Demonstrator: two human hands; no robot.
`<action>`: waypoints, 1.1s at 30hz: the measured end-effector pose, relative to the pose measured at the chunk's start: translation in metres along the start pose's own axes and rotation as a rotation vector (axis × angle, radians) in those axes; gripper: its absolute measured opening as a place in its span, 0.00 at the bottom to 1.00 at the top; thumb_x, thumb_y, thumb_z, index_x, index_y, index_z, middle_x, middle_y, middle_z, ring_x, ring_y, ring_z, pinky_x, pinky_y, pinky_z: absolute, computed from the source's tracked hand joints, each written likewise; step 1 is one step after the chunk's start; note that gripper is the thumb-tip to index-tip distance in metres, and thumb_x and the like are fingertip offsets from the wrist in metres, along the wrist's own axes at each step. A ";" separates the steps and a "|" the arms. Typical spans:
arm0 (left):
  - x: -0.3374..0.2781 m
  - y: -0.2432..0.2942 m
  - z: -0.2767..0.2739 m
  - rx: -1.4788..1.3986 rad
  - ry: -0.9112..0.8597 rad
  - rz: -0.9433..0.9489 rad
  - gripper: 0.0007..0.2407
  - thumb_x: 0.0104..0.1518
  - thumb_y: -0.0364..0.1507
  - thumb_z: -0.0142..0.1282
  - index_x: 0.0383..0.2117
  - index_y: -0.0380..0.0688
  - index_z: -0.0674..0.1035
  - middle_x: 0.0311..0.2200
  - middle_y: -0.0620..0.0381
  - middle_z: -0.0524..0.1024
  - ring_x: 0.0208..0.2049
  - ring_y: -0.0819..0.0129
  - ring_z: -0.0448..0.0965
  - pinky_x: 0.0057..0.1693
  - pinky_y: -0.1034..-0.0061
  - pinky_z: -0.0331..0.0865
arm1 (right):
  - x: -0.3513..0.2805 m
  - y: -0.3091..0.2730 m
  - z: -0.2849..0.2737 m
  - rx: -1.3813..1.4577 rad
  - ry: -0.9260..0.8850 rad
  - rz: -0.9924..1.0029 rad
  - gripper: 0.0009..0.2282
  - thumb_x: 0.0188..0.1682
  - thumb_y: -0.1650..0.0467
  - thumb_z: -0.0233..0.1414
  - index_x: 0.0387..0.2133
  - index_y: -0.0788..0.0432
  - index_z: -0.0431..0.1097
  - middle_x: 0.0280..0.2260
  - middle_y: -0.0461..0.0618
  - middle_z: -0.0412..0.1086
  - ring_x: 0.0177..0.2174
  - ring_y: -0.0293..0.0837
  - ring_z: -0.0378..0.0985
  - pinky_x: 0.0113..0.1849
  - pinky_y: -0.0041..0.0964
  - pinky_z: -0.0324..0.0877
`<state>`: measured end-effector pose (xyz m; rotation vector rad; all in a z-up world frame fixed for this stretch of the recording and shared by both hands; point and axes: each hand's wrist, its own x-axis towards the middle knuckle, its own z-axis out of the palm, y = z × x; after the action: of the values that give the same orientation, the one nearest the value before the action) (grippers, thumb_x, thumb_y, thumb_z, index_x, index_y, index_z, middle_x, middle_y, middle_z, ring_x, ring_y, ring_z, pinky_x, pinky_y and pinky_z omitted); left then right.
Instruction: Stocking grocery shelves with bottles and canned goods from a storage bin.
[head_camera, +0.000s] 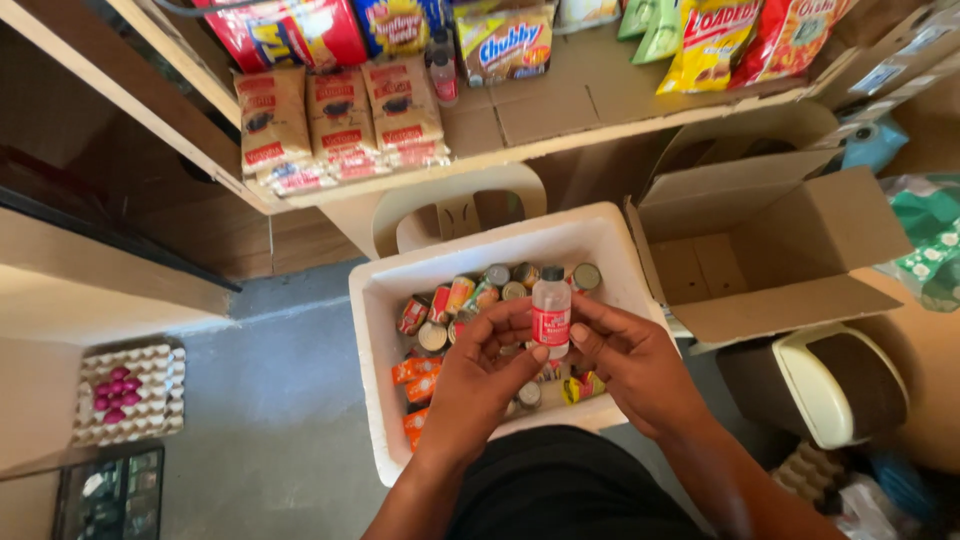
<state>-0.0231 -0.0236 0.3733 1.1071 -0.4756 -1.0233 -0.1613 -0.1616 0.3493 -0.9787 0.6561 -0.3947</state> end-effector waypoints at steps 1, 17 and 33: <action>0.001 0.001 0.000 0.002 -0.006 0.009 0.20 0.56 0.21 0.60 0.57 0.36 0.73 0.49 0.54 0.77 0.52 0.70 0.76 0.56 0.72 0.74 | 0.002 -0.003 0.001 -0.002 -0.002 -0.011 0.21 0.52 0.76 0.51 0.60 0.65 0.67 0.46 0.50 0.75 0.38 0.39 0.76 0.39 0.34 0.73; 0.003 -0.002 0.002 0.048 0.007 0.034 0.21 0.53 0.21 0.64 0.55 0.36 0.74 0.47 0.55 0.77 0.50 0.70 0.77 0.55 0.73 0.75 | 0.006 0.011 -0.014 0.119 -0.070 0.010 0.19 0.54 0.76 0.48 0.61 0.65 0.66 0.50 0.52 0.73 0.43 0.41 0.75 0.44 0.39 0.72; 0.002 0.001 0.002 0.090 0.053 0.070 0.20 0.53 0.21 0.63 0.55 0.35 0.75 0.46 0.54 0.79 0.48 0.69 0.78 0.54 0.73 0.75 | 0.008 -0.001 0.000 0.105 -0.066 0.022 0.19 0.54 0.75 0.49 0.60 0.66 0.66 0.49 0.53 0.73 0.42 0.44 0.75 0.44 0.41 0.73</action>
<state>-0.0230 -0.0263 0.3748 1.1863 -0.5185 -0.9166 -0.1555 -0.1663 0.3479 -0.8800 0.5799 -0.3720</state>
